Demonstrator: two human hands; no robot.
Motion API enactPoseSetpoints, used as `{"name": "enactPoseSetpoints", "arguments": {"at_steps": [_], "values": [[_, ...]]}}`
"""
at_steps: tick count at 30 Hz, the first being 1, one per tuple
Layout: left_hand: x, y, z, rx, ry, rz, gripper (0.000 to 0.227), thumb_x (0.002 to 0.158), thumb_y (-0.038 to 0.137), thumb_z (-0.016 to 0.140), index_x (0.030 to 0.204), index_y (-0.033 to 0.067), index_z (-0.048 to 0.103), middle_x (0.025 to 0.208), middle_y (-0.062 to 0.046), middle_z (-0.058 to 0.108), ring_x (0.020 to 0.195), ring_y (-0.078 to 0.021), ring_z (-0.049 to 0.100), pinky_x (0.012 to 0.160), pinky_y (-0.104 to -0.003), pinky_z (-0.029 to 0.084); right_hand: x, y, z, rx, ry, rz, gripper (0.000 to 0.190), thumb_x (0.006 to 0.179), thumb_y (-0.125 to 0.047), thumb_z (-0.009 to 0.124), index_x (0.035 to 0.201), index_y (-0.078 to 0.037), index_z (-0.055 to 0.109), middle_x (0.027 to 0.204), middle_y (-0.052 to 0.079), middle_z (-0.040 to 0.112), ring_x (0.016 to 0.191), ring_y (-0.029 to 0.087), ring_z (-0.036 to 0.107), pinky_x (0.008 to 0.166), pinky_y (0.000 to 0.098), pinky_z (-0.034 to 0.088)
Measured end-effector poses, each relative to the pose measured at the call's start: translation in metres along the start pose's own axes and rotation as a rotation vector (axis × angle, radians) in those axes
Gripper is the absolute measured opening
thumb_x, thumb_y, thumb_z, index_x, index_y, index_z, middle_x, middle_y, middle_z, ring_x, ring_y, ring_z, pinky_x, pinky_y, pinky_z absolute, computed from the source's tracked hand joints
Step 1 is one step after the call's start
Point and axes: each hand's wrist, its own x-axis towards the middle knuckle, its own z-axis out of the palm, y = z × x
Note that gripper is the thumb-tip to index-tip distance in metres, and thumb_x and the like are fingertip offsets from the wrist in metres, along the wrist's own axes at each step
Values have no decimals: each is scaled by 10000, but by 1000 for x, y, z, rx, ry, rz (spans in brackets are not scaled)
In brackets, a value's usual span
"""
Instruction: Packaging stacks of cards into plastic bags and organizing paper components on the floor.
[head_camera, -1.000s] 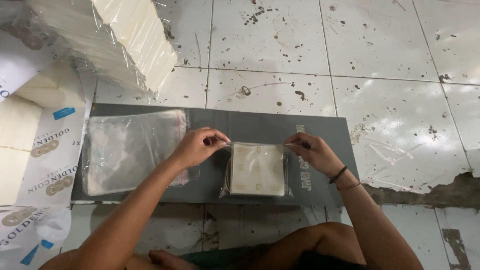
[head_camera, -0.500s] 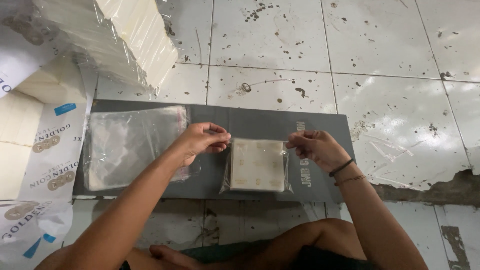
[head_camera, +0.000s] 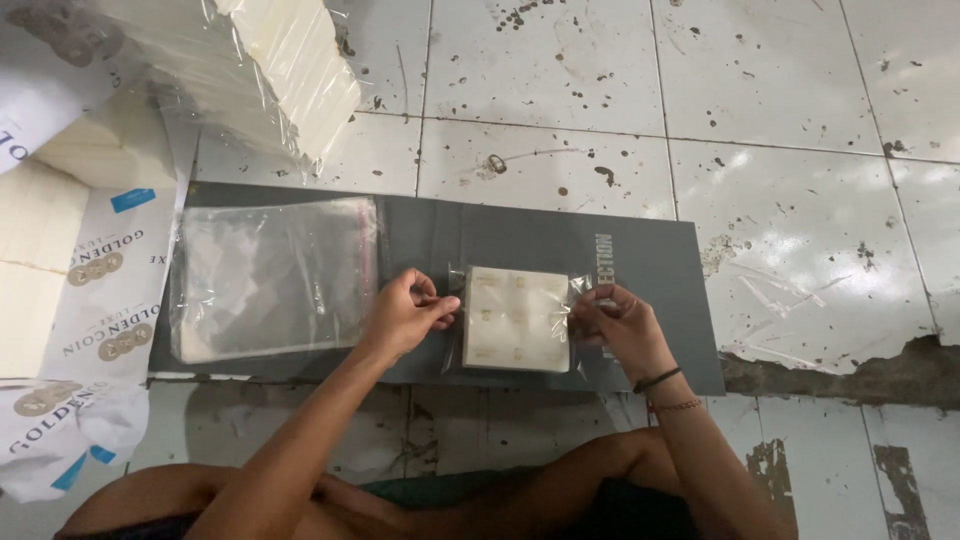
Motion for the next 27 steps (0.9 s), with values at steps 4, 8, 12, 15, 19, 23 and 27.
{"name": "enactPoseSetpoints", "arguments": {"at_steps": [4, 8, 12, 15, 19, 23, 27], "values": [[-5, 6, 5, 132, 23, 20, 392, 856, 225, 845, 1014, 54, 529, 940, -208, 768, 722, -212, 781, 658, -249, 671, -10, -7, 7, -59, 5, -29, 210, 913, -63, 752, 1119, -31, 728, 883, 246, 760, 714, 271, 754, 697, 406, 652], [-6, 3, 15, 452, 102, 44, 333, 846, 300, 793, 1059, 155, 583, 960, -77, 795, 778, -201, 777, 668, -315, 641, -5, 10, 14, -432, 83, -84, 237, 955, -208, 708, 1174, -123, 736, 972, 167, 782, 871, 280, 756, 786, 418, 625], [-12, -14, 24, 671, 215, 357, 273, 874, 207, 723, 1116, 189, 598, 972, -114, 747, 951, -378, 742, 799, -510, 621, 0, 34, 18, -736, 224, -161, 270, 960, -318, 648, 1199, -235, 745, 1089, 125, 776, 1064, 337, 718, 935, 487, 576], [-5, -35, 31, 645, 203, 386, 173, 944, 172, 649, 1114, 177, 685, 976, -108, 727, 955, -351, 741, 793, -465, 628, -6, 44, 18, -689, 232, -162, 296, 984, -317, 620, 1182, -144, 757, 1139, 152, 733, 1071, 353, 714, 928, 494, 586], [-9, -59, 51, 658, 433, 667, 248, 1010, 234, 537, 808, 96, 577, 820, -142, 587, 778, -399, 608, 719, -528, 468, -25, 35, 39, -488, 216, -169, 406, 933, -278, 492, 1127, -85, 792, 1279, 70, 703, 1295, 208, 524, 1049, 376, 416], [-45, -33, 53, 338, 246, 453, 518, 1030, 418, 497, 653, 66, 456, 720, -145, 507, 849, -286, 542, 780, -463, 407, -43, 33, 54, -369, 299, -249, 367, 905, -376, 666, 1049, -60, 784, 1108, 105, 764, 1077, 215, 670, 918, 357, 474], [-39, -45, 50, 216, 251, 376, 326, 929, 428, 679, 851, 121, 600, 740, -2, 609, 679, -158, 548, 681, -370, 427, -92, -21, 77, 0, 269, -55, 451, 871, -264, 704, 1227, 13, 719, 1257, 156, 646, 1110, 296, 674, 866, 394, 504]]}}
